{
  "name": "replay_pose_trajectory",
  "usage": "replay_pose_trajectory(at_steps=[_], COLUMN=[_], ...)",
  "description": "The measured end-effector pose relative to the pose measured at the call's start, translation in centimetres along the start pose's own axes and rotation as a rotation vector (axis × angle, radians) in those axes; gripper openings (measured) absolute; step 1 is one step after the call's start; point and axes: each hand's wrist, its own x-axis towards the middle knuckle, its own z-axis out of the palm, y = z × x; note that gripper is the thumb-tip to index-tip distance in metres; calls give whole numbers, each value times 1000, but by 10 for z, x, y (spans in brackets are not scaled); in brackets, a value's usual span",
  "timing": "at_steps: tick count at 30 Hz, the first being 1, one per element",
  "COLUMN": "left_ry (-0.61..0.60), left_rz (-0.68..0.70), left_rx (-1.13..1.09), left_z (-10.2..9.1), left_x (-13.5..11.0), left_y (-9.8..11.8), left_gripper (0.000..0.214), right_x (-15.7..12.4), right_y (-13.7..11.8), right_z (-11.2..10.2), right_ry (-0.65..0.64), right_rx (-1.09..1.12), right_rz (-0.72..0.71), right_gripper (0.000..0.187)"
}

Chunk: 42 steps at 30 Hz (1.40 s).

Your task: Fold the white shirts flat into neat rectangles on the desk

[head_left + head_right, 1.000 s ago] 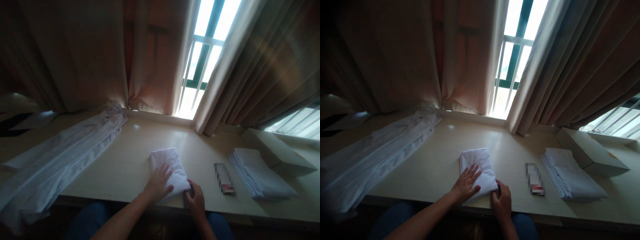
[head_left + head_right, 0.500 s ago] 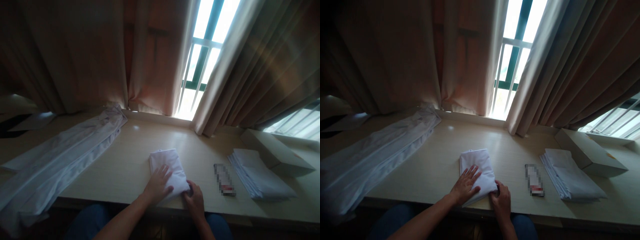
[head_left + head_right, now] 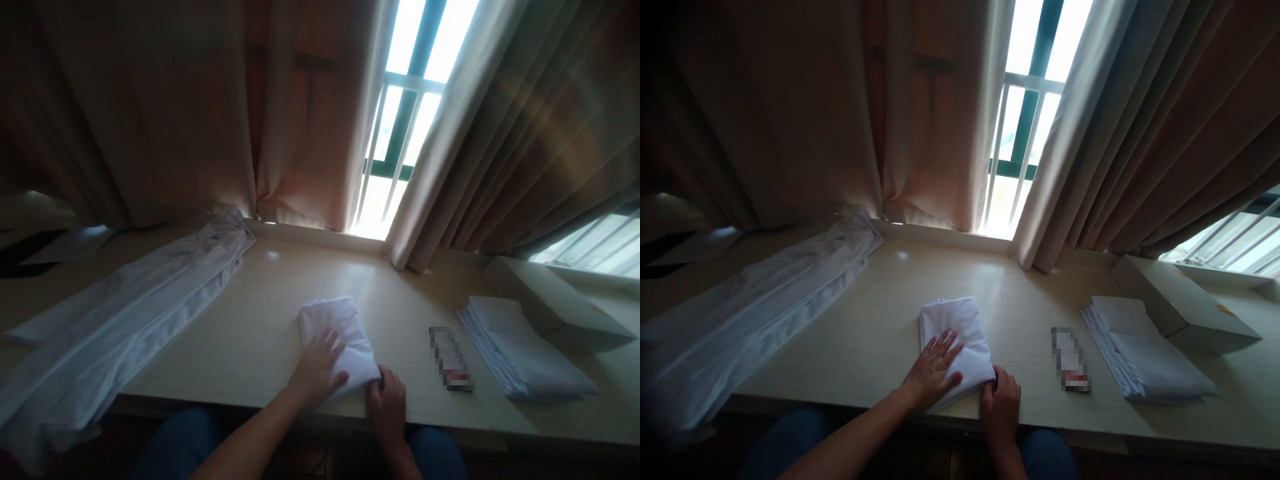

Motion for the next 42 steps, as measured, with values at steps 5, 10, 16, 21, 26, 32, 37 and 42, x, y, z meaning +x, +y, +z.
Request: replay_pose_trajectory(at_steps=[5,10,16,21,26,32,37,42], left_ry=[15,12,19,16,13,28,17,33], left_rz=[9,22,26,19,24,25,20,24], left_rx=[-1,-18,-24,-16,-10,-19,-29,-33], left_z=[2,6,9,9,8,8,7,7], left_x=[0,0,1,1,0,0,-1,-2], left_y=[-1,-4,-5,-4,-4,-4,-4,-4], left_gripper=[73,79,82,82,81,81,81,80], right_x=[-8,-9,-4,-3,-6,-6,-5,-7], right_y=[8,9,7,7,10,9,6,6], right_z=[7,7,4,4,6,6,6,7], right_ry=[-9,0,10,45,50,35,33,35], right_rx=[3,15,25,88,102,94,41,3], right_rz=[-17,-38,-5,-20,-4,-52,-96,-112], right_gripper=[33,34,31,24,24,23,21,21])
